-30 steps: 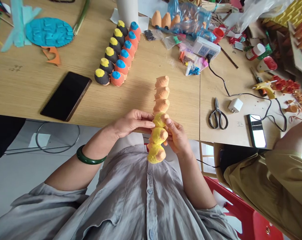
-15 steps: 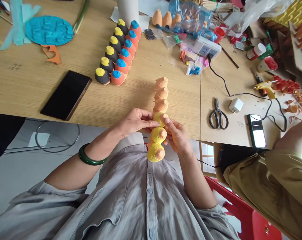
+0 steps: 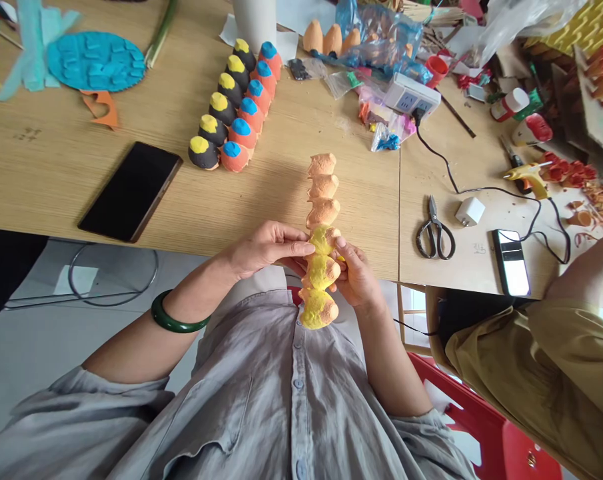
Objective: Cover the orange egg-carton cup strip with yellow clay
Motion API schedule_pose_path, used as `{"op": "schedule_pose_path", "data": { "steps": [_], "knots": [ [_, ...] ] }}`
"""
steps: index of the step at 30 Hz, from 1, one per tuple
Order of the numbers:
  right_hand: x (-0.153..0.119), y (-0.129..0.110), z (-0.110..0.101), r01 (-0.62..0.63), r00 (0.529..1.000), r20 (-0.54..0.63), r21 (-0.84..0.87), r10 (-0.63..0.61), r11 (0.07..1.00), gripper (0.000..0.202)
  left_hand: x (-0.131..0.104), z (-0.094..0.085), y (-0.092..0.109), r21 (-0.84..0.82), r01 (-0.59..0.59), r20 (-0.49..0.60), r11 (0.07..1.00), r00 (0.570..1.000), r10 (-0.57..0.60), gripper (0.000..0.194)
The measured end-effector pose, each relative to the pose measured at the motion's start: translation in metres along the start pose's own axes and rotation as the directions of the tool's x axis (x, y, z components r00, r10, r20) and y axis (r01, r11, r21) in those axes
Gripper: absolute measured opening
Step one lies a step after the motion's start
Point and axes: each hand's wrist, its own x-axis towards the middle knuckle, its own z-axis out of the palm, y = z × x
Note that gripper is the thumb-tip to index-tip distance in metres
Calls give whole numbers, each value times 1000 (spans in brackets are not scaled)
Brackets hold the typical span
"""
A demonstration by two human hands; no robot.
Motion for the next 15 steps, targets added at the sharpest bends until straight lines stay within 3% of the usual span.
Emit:
{"op": "schedule_pose_path", "data": {
  "steps": [8,13,15],
  "knots": [
    [-2,-3,0,0,998,59,-13,1,1000,54,0,2,-1,213,-62,-40,975,997,72,34],
    [-2,-1,-4,13,999,29,5,-13,1000,54,-1,6,-1,500,-142,-87,854,973,213,36],
    [-1,1,-7,20,999,25,9,-20,1000,54,-1,7,0,518,-155,-81,841,970,228,37]
  ]
}}
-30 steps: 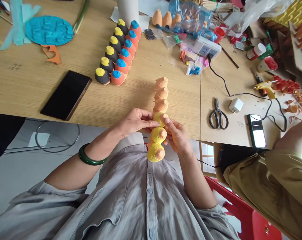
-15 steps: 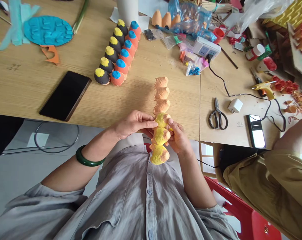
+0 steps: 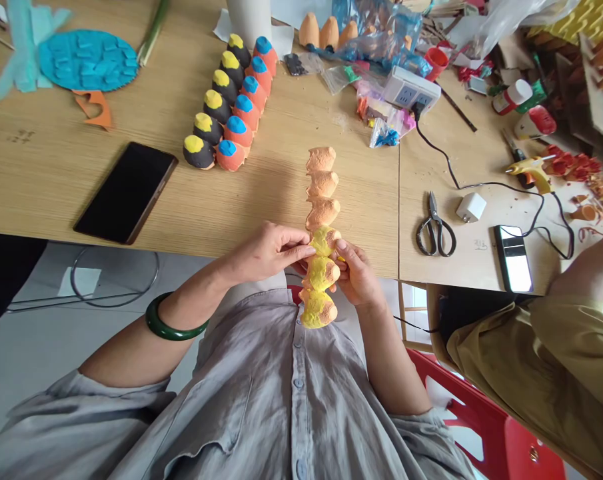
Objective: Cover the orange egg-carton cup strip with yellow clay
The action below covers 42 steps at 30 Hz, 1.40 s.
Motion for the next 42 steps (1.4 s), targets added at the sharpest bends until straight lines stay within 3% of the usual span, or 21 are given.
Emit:
{"op": "schedule_pose_path", "data": {
  "steps": [6,8,11,16,24,32,42],
  "knots": [
    [-1,-1,-4,5,1000,3,-11,-4,1000,54,-1,-2,2,-338,115,204,934,978,-47,31],
    [-3,-3,-3,3,1000,18,0,-3,1000,54,0,-1,1,-397,153,198,905,977,-79,35],
    [-4,-4,-1,-2,999,37,-3,2,1000,52,2,3,-2,-449,183,102,874,983,-153,40],
    [-5,-2,-2,-13,999,51,10,12,1000,50,3,14,-5,-433,119,-43,893,987,-153,40],
    [-12,-14,-1,-12,999,48,0,12,1000,52,1,8,1,-387,146,92,911,989,-119,33],
    [-16,-17,1,-21,999,24,-37,22,999,52,6,10,5,-373,168,43,913,985,-164,30],
    [-20,-18,9,-14,1000,-22,-167,11,986,52,7,9,2,-391,258,92,883,966,-242,38]
  ]
}}
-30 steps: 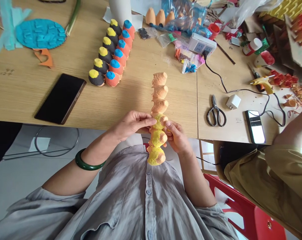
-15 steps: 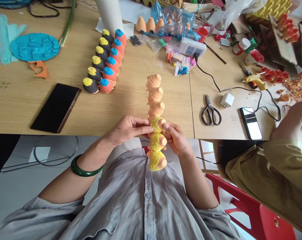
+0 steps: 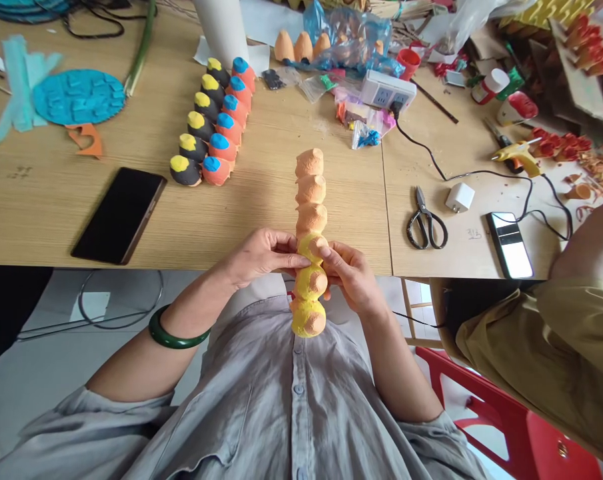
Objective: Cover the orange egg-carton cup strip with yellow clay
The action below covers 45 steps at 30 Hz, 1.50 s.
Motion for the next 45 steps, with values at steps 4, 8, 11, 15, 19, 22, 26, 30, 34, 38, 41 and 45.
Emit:
{"op": "schedule_pose_path", "data": {
  "steps": [4,8,11,15,19,22,26,30,34,38,41,45],
  "knots": [
    [3,0,-1,-42,999,18,52,42,998,55,-2,-6,1,-6,-19,76,1000,997,20,32],
    [5,0,-2,-37,999,44,138,31,990,55,-3,-10,2,-32,-48,166,998,985,53,30],
    [5,1,-2,-22,999,49,146,15,989,52,-3,-6,1,-24,-81,88,996,993,83,34],
    [6,3,-2,6,998,56,152,-15,988,51,-3,3,0,26,-154,-17,988,988,154,33],
    [7,5,-4,11,998,54,157,-20,987,52,-3,6,3,48,-178,-13,983,984,179,37],
    [7,5,-4,12,999,37,166,-18,986,52,-3,4,2,22,-157,14,987,988,157,41],
    [6,3,-1,51,999,8,175,-53,983,54,-3,-3,-3,-59,-100,33,993,994,102,40],
    [5,3,1,120,993,-11,171,-120,978,55,-5,-8,-3,-50,-52,40,997,998,54,41],
    [4,4,2,146,989,8,174,-150,974,53,-4,-13,-3,51,-51,-14,997,999,52,49],
    [3,3,4,139,989,30,176,-146,975,52,-1,-18,-4,155,-68,-79,986,994,81,49],
    [2,3,7,121,991,25,182,-128,976,52,0,-19,-3,246,-83,-114,966,987,113,50],
    [0,6,9,131,991,7,171,-134,977,52,-1,-19,-3,260,-78,-156,963,980,122,55]
  ]
}}
